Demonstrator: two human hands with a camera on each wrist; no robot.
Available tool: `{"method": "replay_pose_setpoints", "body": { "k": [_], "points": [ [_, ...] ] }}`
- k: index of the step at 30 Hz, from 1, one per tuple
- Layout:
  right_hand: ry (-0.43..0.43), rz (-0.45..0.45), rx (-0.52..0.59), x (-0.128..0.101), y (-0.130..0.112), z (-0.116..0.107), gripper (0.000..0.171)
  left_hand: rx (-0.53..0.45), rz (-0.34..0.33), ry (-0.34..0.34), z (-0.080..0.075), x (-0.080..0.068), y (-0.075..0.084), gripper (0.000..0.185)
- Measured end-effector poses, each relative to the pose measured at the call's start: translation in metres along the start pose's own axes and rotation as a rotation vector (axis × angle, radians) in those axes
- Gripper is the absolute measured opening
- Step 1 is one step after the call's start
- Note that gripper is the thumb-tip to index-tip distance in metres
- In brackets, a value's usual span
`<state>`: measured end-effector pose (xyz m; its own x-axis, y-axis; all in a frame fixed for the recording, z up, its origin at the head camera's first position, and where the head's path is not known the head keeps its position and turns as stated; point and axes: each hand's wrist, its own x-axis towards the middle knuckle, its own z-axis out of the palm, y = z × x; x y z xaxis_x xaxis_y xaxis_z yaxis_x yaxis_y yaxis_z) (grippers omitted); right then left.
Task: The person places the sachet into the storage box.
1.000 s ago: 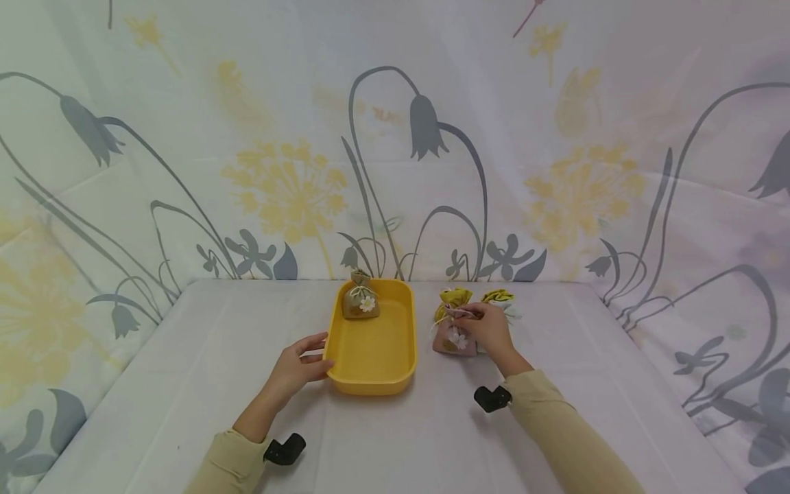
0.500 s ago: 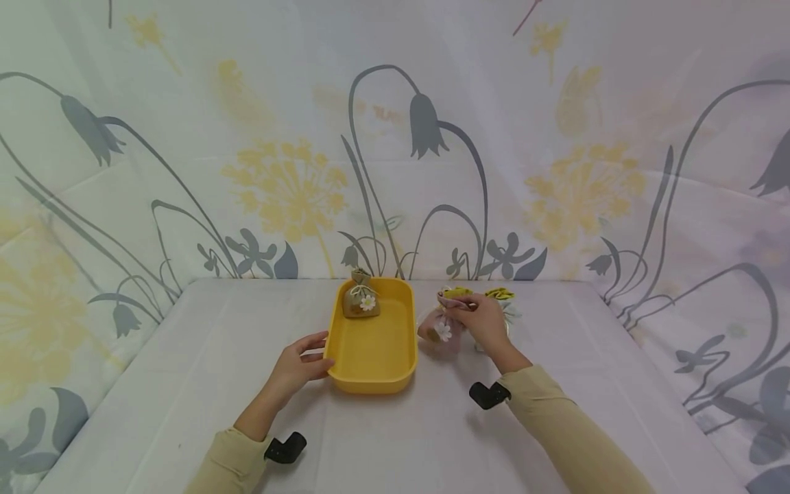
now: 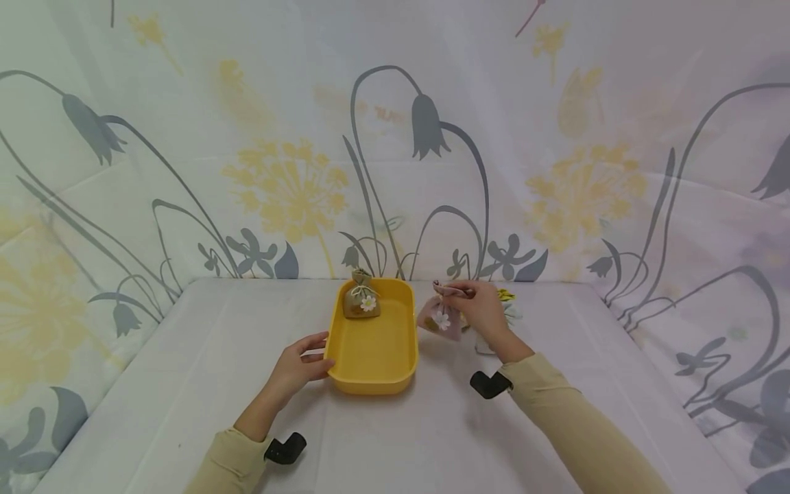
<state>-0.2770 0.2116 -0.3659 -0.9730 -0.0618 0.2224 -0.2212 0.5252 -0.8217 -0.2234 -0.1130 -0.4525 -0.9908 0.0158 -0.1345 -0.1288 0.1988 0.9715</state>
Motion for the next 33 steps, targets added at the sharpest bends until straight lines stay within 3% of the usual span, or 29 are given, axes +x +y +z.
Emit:
{"method": "replay_pose_setpoints", "body": {
  "k": [3, 13, 19, 25, 33],
  "points": [
    [0.016, -0.003, -0.026, 0.003, -0.006, -0.002, 0.027, 0.004, -0.002, 0.000, 0.000, -0.001, 0.000, 0.056],
    [-0.042, 0.001, 0.074, 0.010, -0.017, 0.005, 0.030, -0.017, 0.017, -0.010, 0.000, -0.002, 0.001, 0.056],
    [-0.091, 0.032, 0.169, 0.015, -0.024, 0.015, 0.033, -0.013, 0.019, -0.010, 0.000, -0.002, 0.002, 0.056],
    [-0.113, 0.002, 0.161, 0.018, -0.030, 0.029, 0.032, -0.014, 0.021, -0.015, -0.001, -0.002, 0.002, 0.055],
    [-0.148, 0.048, 0.208, 0.024, -0.034, 0.052, 0.030, -0.012, 0.015, -0.015, -0.001, -0.002, 0.001, 0.055]
  ]
}}
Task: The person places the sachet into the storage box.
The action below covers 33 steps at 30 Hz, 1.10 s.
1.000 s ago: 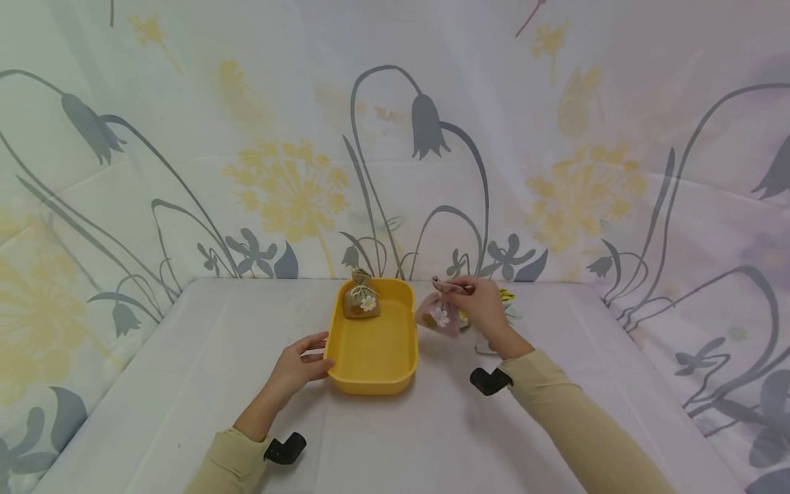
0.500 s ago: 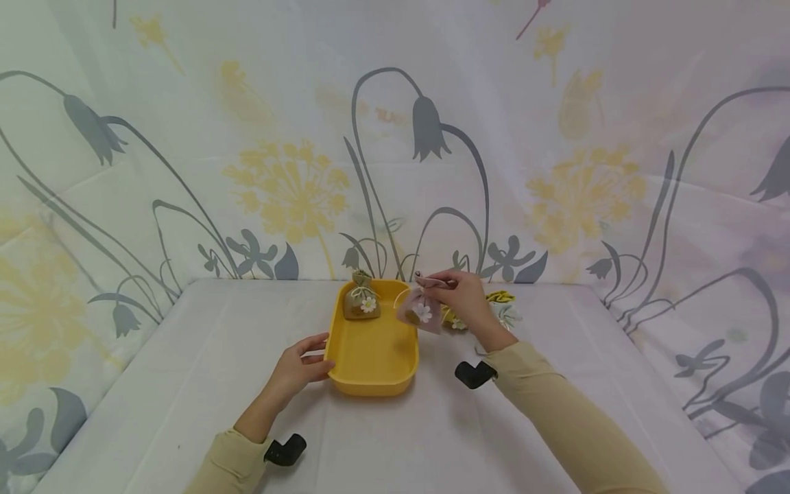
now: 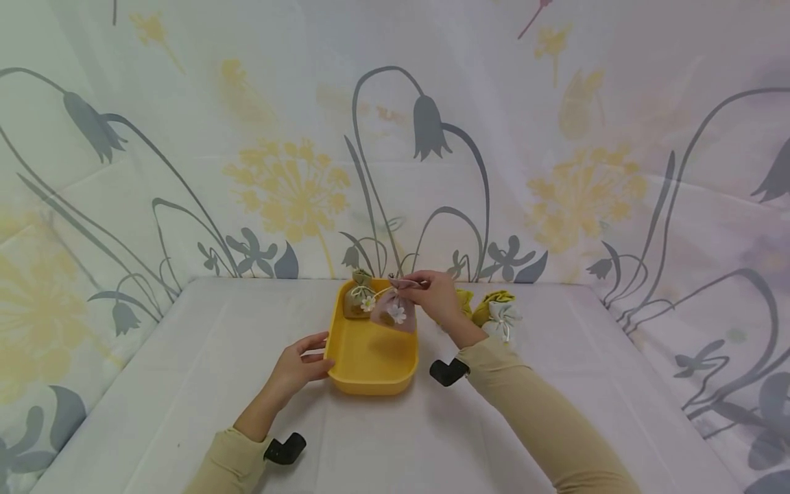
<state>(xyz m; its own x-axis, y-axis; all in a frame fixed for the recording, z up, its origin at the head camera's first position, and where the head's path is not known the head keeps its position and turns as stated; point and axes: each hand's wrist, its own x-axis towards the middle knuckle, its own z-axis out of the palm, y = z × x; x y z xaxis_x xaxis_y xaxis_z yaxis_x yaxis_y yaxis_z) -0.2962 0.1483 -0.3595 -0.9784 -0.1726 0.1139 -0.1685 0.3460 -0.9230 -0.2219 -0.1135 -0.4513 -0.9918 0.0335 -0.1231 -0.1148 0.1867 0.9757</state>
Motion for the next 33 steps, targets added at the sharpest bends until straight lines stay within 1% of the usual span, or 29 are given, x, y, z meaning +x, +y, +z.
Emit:
{"method": "replay_pose_setpoints", "body": {
  "k": [5, 9, 12, 14, 20, 24, 33],
  "points": [
    [-0.012, -0.026, 0.004, 0.007, 0.002, 0.016, 0.025, -0.004, -0.003, 0.002, -0.001, 0.000, 0.000, 0.055],
    [-0.032, -0.049, 0.061, 0.011, 0.003, 0.030, 0.022, -0.006, -0.005, 0.007, -0.001, 0.000, 0.000, 0.055],
    [-0.042, -0.040, 0.080, 0.013, 0.002, 0.039, 0.021, -0.005, -0.004, 0.002, 0.000, 0.000, 0.000, 0.055],
    [-0.051, -0.044, 0.064, 0.015, 0.002, 0.045, 0.021, -0.006, -0.008, 0.001, 0.000, 0.000, 0.000, 0.056],
    [-0.052, 0.004, -0.024, 0.025, -0.002, 0.062, 0.022, -0.006, -0.013, 0.001, -0.001, 0.001, 0.000, 0.056],
    [-0.060, 0.026, -0.047, 0.031, -0.002, 0.072, 0.022, -0.016, -0.010, -0.004, -0.001, 0.001, 0.000, 0.056],
    [-0.070, 0.085, -0.121, 0.042, -0.002, 0.082, 0.023, -0.009, -0.012, 0.003, -0.001, 0.002, -0.001, 0.055]
  ]
}}
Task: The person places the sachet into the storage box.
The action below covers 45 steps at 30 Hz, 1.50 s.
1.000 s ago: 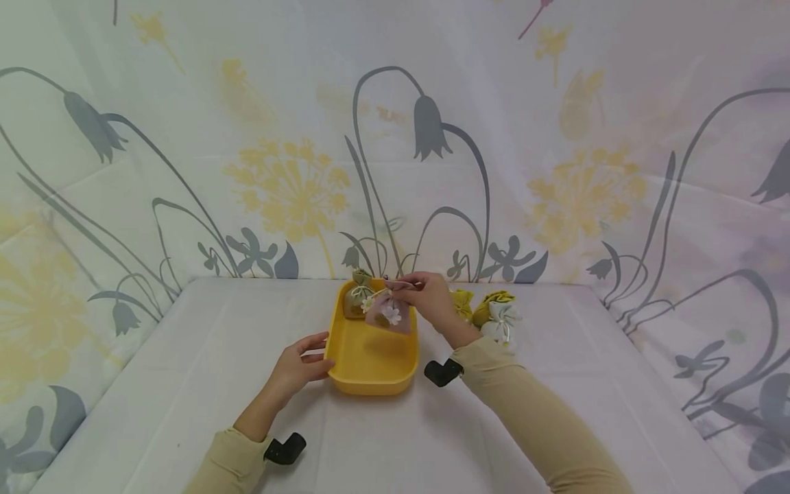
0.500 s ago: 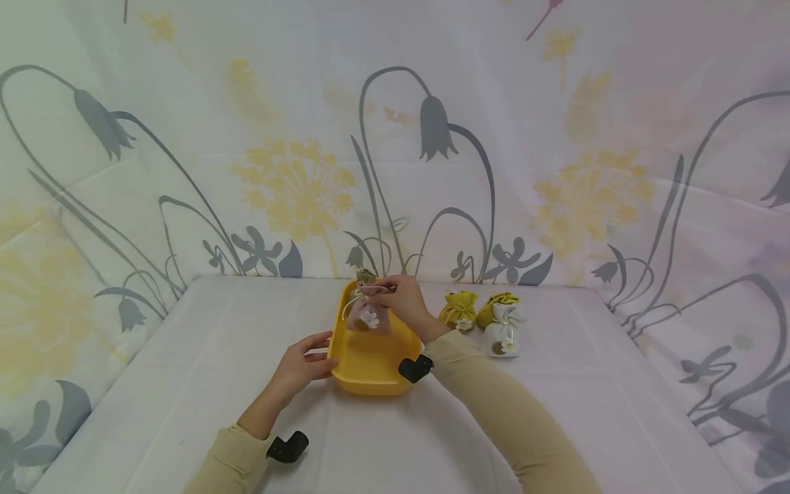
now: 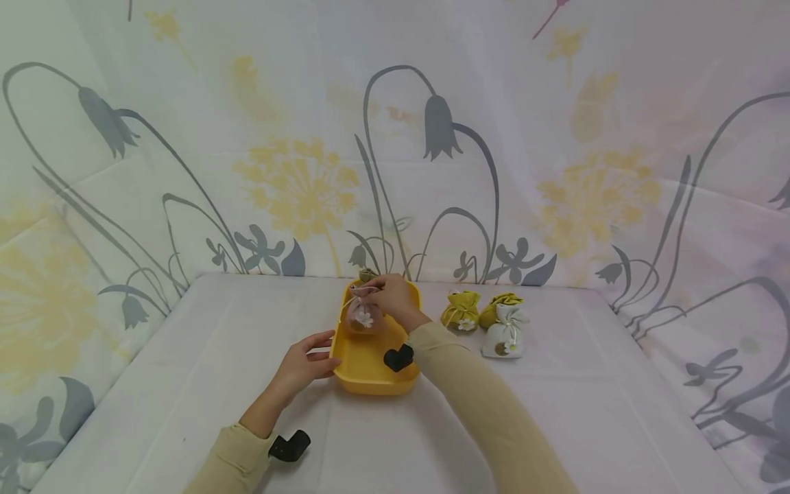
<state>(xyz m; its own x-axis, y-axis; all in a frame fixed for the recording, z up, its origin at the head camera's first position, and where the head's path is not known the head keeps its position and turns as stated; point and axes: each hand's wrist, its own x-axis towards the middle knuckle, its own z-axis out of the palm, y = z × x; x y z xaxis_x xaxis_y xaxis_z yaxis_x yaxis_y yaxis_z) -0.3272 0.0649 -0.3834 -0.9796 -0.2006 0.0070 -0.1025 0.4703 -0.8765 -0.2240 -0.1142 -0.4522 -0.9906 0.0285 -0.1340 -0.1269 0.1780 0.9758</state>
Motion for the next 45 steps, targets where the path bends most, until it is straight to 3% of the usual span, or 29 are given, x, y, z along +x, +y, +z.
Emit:
{"method": "replay_pose_setpoints", "body": {
  "k": [12, 18, 24, 32, 45],
  "points": [
    [0.004, 0.074, 0.010, 0.010, 0.009, 0.005, 0.025, 0.002, 0.002, -0.004, 0.000, -0.001, 0.002, 0.056],
    [-0.024, 0.061, 0.019, 0.008, 0.008, 0.003, 0.027, 0.000, 0.010, -0.001, 0.000, -0.003, 0.003, 0.057],
    [-0.054, 0.010, 0.051, -0.001, 0.004, -0.007, 0.033, 0.011, 0.003, 0.008, 0.001, -0.003, 0.004, 0.056],
    [-0.022, -0.044, 0.060, -0.014, 0.005, -0.017, 0.034, 0.019, -0.010, 0.011, 0.001, -0.002, 0.003, 0.055],
    [-0.026, -0.047, 0.144, -0.051, 0.006, -0.037, 0.033, 0.027, -0.014, 0.009, 0.000, -0.001, 0.001, 0.055]
  ]
}}
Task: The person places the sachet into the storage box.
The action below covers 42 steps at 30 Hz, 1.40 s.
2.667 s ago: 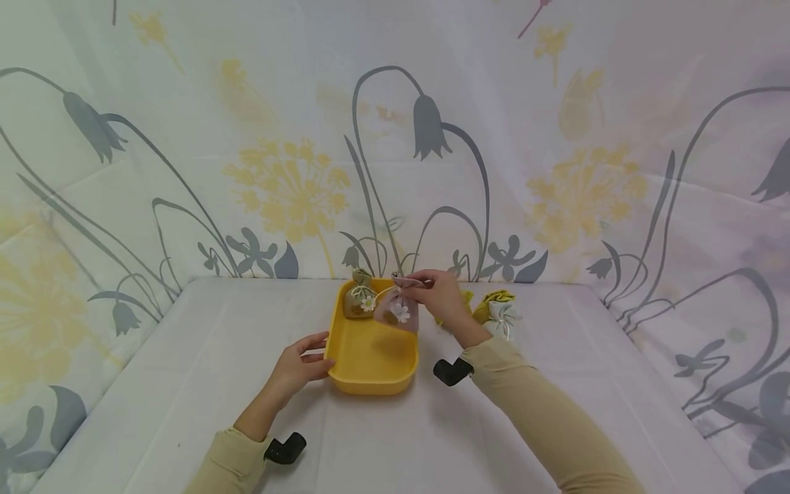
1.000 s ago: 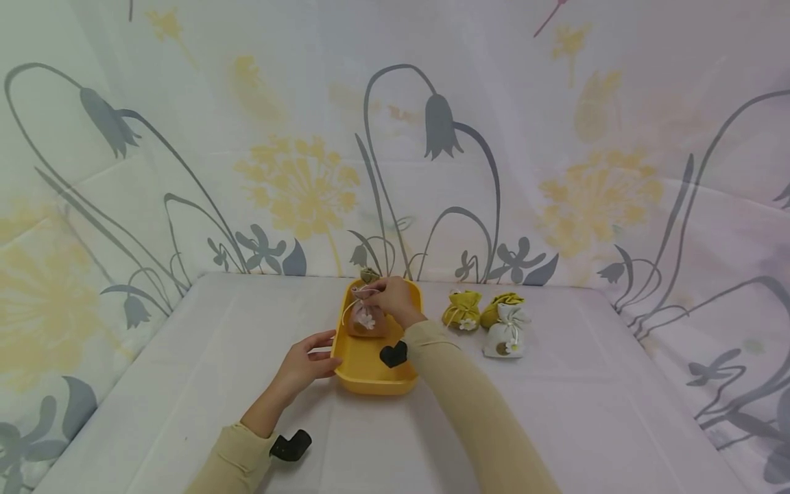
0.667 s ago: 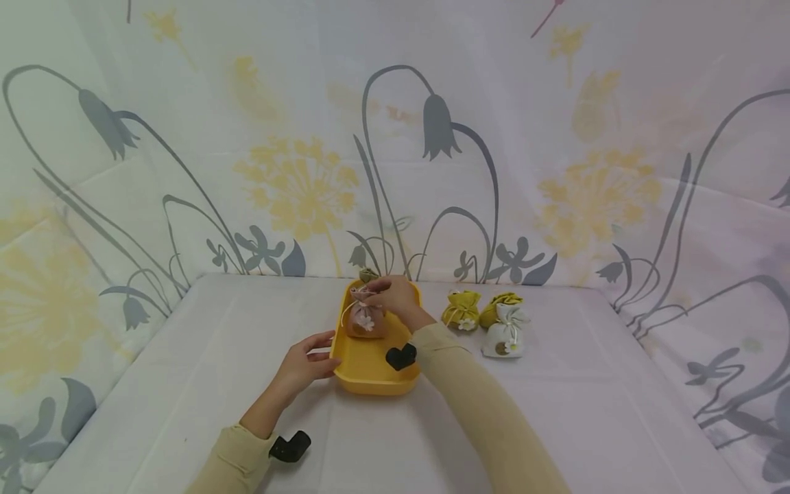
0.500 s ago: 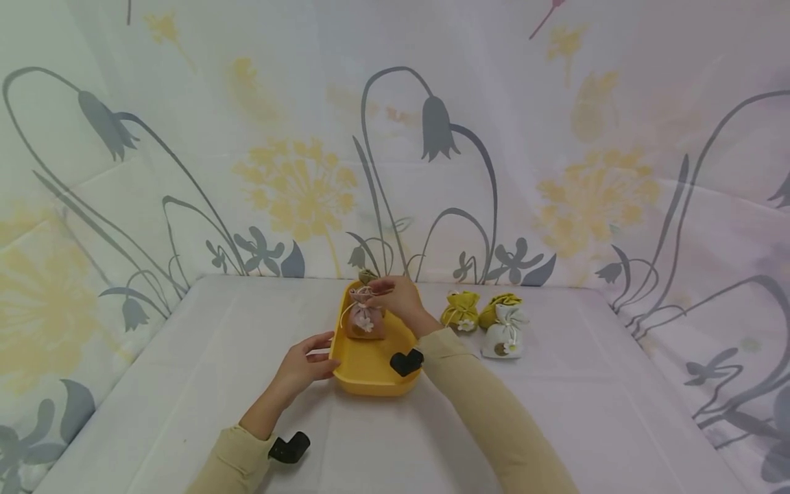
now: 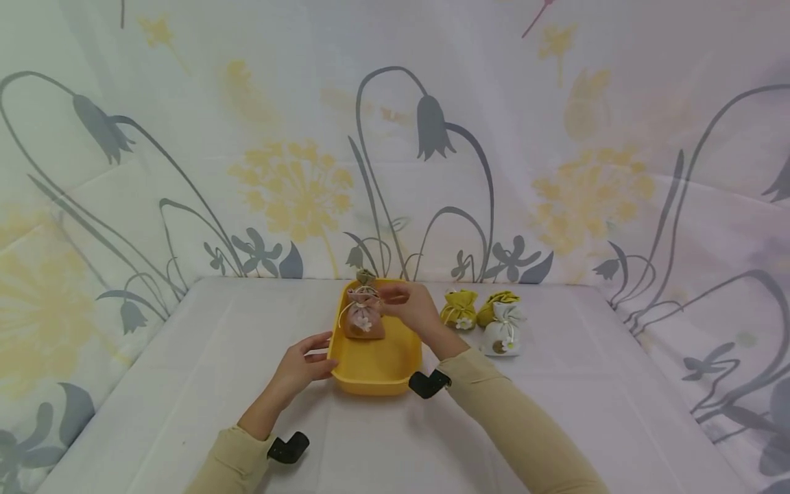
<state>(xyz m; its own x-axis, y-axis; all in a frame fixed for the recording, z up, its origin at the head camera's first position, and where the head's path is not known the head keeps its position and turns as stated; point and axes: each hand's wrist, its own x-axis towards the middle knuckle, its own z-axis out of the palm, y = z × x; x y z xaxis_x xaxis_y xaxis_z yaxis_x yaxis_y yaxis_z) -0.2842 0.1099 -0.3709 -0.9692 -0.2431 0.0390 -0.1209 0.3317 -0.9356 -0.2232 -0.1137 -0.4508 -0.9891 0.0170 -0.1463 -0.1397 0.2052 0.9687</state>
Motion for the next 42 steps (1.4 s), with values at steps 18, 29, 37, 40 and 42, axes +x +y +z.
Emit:
{"method": "replay_pose_setpoints", "body": {
  "k": [18, 29, 37, 40, 42],
  "points": [
    [0.061, 0.027, 0.005, -0.049, 0.025, -0.031, 0.041, 0.007, 0.005, 0.008, 0.002, -0.001, 0.000, 0.054],
    [0.142, -0.034, 0.059, -0.074, 0.048, -0.050, 0.038, 0.004, 0.012, 0.008, 0.001, -0.001, -0.001, 0.055],
    [0.184, 0.003, 0.016, -0.090, 0.064, -0.063, 0.043, -0.003, 0.005, 0.004, 0.002, -0.002, 0.000, 0.055],
    [0.206, 0.010, 0.000, -0.093, 0.069, -0.070, 0.044, -0.004, 0.004, 0.005, 0.002, -0.002, 0.001, 0.055],
    [0.224, 0.011, -0.011, -0.096, 0.073, -0.075, 0.044, -0.004, 0.006, 0.005, 0.002, -0.002, 0.001, 0.055]
  ]
}}
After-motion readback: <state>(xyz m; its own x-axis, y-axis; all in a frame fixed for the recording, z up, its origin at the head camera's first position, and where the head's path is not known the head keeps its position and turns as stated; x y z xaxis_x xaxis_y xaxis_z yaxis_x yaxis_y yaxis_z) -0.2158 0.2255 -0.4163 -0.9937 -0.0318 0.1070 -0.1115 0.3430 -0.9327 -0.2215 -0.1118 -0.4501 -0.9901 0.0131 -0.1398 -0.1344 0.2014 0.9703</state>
